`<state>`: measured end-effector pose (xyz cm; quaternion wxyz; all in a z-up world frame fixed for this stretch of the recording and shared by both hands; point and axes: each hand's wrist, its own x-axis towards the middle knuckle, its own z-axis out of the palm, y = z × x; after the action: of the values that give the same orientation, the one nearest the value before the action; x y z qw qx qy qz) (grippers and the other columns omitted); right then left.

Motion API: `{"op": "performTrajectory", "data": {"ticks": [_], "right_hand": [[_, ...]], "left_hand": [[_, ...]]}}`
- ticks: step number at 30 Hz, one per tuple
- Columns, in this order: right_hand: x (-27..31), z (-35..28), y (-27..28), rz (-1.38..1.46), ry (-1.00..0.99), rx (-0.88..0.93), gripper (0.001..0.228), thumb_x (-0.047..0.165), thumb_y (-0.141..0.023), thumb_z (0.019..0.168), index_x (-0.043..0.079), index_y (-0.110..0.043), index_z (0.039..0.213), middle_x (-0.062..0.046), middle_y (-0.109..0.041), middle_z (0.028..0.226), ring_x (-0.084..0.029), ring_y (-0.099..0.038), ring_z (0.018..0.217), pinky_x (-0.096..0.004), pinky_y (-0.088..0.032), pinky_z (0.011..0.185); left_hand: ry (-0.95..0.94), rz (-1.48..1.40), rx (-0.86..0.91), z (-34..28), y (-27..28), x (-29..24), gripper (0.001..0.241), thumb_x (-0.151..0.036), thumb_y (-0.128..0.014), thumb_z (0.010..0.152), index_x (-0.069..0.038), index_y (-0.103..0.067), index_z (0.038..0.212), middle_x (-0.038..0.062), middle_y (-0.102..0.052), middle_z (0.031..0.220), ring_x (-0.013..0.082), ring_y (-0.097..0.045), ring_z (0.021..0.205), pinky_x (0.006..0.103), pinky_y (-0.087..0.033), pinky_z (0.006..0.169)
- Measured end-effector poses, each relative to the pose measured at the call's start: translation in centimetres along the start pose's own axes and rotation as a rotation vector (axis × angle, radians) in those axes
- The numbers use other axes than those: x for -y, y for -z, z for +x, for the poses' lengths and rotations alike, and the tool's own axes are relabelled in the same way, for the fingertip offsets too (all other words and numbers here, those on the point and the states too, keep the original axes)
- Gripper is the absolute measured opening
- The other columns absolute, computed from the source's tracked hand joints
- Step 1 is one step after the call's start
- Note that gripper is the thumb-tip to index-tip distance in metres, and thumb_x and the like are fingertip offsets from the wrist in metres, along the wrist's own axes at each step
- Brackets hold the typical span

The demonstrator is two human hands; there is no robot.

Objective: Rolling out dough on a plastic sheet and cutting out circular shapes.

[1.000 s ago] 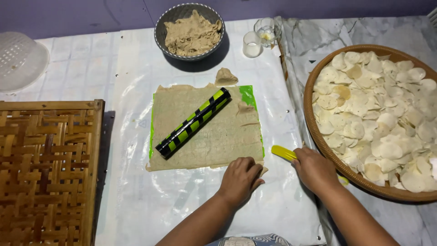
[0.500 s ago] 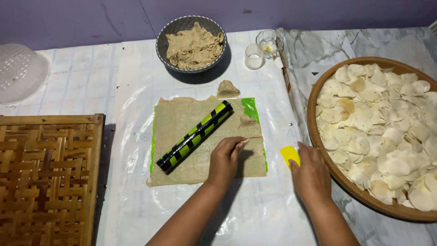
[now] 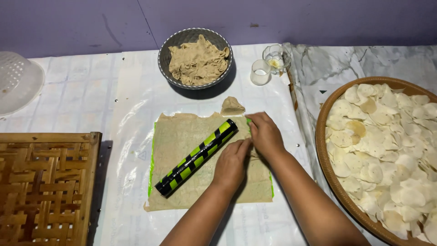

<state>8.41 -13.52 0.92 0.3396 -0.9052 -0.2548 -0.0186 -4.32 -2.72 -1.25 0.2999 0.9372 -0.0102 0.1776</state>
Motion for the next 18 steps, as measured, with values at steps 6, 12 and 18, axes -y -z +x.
{"op": "performTrajectory", "data": {"ticks": [6,12,18], "right_hand": [[1.2,7.8,-4.4,-0.021,0.046,0.183,0.048,0.017,-0.068,0.091,0.017,-0.061,0.138,-0.005,-0.058,0.129,-0.027,-0.053,0.121,-0.04,-0.045,0.104],[-2.8,9.9,-2.6,0.0,-0.187,-0.067,0.037,-0.002,-0.062,0.092,0.008,-0.067,0.127,-0.012,-0.057,0.125,-0.029,-0.055,0.114,-0.044,-0.048,0.105],[-8.4,6.6,2.4,-0.303,-0.141,-0.089,0.063,0.005,-0.062,0.09,0.003,-0.05,0.151,-0.028,-0.047,0.143,-0.045,-0.05,0.124,-0.05,-0.043,0.103]], "left_hand": [[0.37,0.237,-0.036,-2.2,7.0,3.0,0.071,-0.037,-0.078,0.084,-0.008,-0.052,0.143,0.02,-0.054,0.141,0.0384,-0.053,0.128,0.0521,-0.043,0.108],[0.423,0.314,0.056,-6.9,10.2,6.9,0.066,-0.036,-0.084,0.073,-0.013,-0.061,0.131,0.008,-0.065,0.119,0.0311,-0.062,0.107,0.0455,-0.045,0.094],[0.344,0.42,-0.072,-7.3,12.3,5.2,0.065,-0.028,-0.08,0.075,-0.018,-0.061,0.135,0.0,-0.067,0.119,0.0227,-0.064,0.108,0.0379,-0.044,0.094]]}}
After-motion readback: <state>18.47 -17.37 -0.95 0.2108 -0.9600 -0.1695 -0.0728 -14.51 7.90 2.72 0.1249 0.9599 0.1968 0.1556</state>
